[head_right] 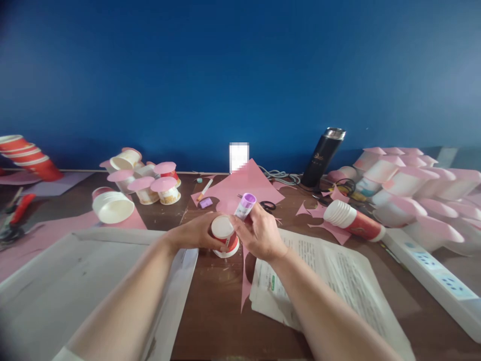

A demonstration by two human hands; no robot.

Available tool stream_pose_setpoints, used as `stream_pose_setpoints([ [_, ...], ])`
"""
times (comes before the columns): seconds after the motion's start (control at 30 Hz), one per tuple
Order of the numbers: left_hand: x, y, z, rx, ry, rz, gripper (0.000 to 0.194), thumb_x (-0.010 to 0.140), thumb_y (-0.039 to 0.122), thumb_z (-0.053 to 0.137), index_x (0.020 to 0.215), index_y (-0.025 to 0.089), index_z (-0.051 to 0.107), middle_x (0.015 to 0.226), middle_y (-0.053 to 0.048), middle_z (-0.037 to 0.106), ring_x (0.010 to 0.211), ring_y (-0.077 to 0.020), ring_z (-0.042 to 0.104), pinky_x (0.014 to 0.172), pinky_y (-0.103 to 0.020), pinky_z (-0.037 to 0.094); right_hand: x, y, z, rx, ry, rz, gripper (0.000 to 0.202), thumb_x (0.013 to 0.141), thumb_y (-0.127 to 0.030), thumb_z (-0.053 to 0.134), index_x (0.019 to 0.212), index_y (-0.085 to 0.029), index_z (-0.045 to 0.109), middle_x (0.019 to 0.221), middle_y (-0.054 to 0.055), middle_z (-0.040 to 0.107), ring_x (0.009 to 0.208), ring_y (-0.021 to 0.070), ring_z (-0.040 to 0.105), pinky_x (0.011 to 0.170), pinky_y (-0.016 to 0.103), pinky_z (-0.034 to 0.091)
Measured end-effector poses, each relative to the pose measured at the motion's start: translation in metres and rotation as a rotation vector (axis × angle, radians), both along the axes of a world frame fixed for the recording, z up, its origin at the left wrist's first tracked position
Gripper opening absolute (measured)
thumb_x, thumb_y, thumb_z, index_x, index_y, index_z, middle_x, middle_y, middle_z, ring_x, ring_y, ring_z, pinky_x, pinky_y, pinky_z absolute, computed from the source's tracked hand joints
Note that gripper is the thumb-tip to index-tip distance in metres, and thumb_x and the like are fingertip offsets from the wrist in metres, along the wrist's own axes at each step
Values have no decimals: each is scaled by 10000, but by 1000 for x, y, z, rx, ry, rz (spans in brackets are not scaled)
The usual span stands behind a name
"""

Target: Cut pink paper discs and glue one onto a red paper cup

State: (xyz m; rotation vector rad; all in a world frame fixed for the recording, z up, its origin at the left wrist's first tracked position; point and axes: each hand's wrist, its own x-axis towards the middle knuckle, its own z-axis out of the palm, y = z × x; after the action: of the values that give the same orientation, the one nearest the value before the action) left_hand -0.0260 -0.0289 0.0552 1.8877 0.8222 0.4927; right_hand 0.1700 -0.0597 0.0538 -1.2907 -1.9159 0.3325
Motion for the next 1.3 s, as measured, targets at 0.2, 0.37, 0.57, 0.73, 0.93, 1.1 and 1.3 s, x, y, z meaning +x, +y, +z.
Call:
stream_pose_setpoints([
  [0.2,-2,-1,1,-23,11,2,392,584,293,786,918,159,631,921,-40,664,856,-199,595,746,-302,450,0,0,2,16,-34,-44,294,851,-462,525,731,-205,445,716,9,525,591,131,463,562,264,353],
  [0.37,-2,-1,2,-1,-1,-4,368,590,277,780,910,159,642,890,-34,665,828,-194,598,720,-296,448,2,0,4,-16,11,58,288,845,-434,554,720,-206,431,669,-10,499,580,118,440,554,250,355],
  [0.57,-2,-1,0,10,18,9,445,568,337,798,942,162,635,897,-40,661,819,-196,594,701,-299,452,-4,4,1,-2,43,71,287,830,-457,583,744,-196,499,662,-13,515,564,108,443,560,247,365],
  [0.73,-2,0,-1,48,2,0,421,603,333,774,965,168,635,919,-39,665,866,-202,590,750,-308,453,-5,2,3,26,6,-23,294,829,-465,567,737,-195,495,675,-2,536,568,116,462,548,248,354],
  [0.93,-3,2,-4,48,-6,-39,392,614,324,763,951,165,646,887,-28,676,838,-198,602,721,-290,453,-5,2,3,68,-41,-40,287,833,-443,562,707,-200,476,668,-6,530,568,115,459,551,245,346],
  [1.1,-5,3,-7,46,29,12,421,603,333,763,971,168,643,896,-25,679,826,-193,598,709,-282,453,-15,8,-3,135,-7,-66,273,816,-441,595,723,-195,520,672,-2,550,575,123,489,560,248,359],
  [1.3,-5,5,-8,7,16,-42,429,609,312,759,996,166,645,877,-25,677,817,-194,603,705,-282,454,-17,2,0,-2,-11,70,271,810,-440,609,711,-198,538,640,-11,573,570,128,518,569,245,386],
])
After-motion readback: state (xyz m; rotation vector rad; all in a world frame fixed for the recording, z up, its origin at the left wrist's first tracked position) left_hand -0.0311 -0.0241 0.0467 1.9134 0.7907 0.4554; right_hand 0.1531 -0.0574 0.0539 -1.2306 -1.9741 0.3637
